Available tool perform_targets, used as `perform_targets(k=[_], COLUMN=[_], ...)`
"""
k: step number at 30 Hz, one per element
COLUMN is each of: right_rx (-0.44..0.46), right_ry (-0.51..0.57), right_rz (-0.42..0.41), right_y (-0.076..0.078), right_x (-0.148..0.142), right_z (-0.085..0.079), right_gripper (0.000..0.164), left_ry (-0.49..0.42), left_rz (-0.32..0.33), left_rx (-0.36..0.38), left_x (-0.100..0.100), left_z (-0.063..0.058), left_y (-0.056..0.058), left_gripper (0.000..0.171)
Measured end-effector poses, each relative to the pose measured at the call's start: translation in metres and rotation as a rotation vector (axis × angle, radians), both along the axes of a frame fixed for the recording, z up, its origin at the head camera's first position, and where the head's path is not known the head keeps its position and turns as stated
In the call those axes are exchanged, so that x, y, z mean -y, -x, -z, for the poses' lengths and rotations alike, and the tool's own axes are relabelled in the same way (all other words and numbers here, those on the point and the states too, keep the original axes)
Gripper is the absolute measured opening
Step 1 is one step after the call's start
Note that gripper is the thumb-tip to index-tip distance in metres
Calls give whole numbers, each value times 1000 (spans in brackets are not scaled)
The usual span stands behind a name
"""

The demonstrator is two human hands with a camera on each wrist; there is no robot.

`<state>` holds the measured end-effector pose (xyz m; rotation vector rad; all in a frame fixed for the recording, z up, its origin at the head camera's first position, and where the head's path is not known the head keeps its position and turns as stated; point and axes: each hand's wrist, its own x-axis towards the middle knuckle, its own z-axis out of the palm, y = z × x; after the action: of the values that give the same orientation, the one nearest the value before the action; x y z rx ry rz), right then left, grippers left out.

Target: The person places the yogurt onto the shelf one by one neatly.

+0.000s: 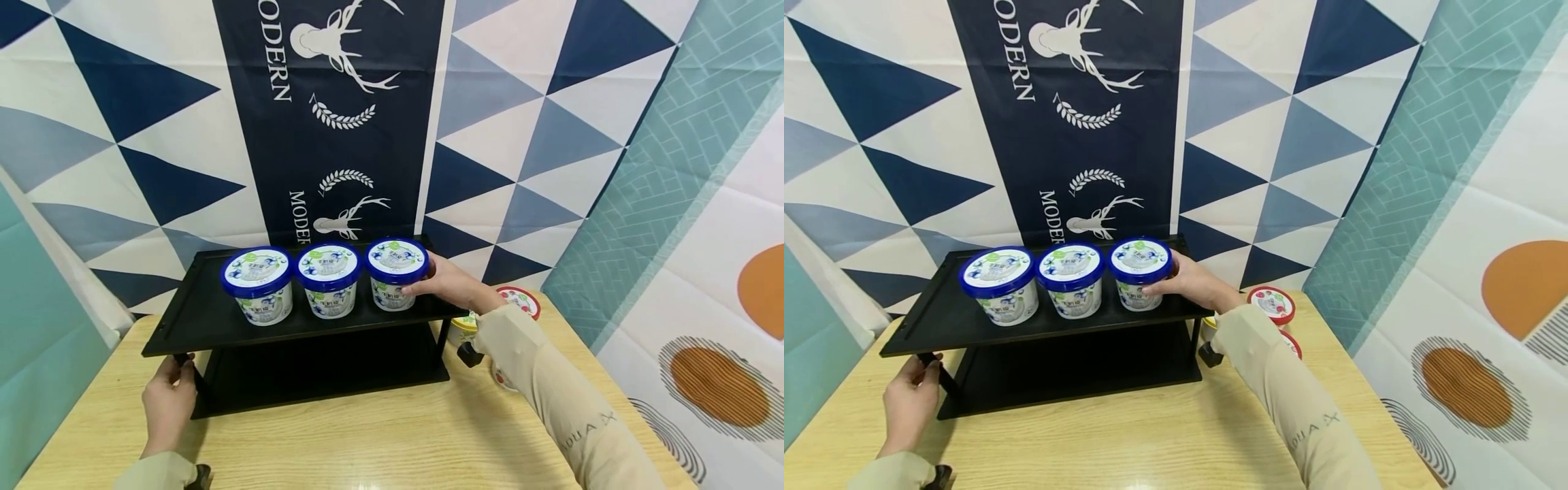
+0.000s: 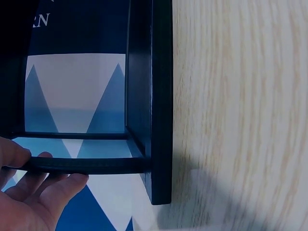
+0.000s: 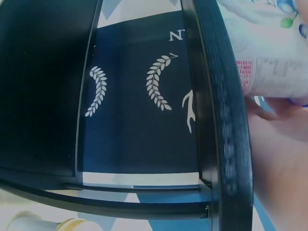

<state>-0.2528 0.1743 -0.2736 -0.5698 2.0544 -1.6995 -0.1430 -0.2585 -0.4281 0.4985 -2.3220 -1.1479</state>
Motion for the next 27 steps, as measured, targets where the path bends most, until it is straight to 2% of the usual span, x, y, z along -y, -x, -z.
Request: perform_targets(k=[5, 12, 27], right_rx=[-66, -92, -110], right_ry=[-110, -136, -129], right_rz=[77, 150, 87], right_y=[-4, -6, -3], right_x=[0, 7, 5], right_z=[3, 4, 5], right_gripper=[85, 77, 74], left_ry=[9, 2, 7], left_rz=[-2, 3, -1], left_rx=[-11, -8, -11], left_x=[0, -1, -1], left_z=[-1, -1, -1], left_y=[0, -1, 0], left_gripper=[22, 22, 22])
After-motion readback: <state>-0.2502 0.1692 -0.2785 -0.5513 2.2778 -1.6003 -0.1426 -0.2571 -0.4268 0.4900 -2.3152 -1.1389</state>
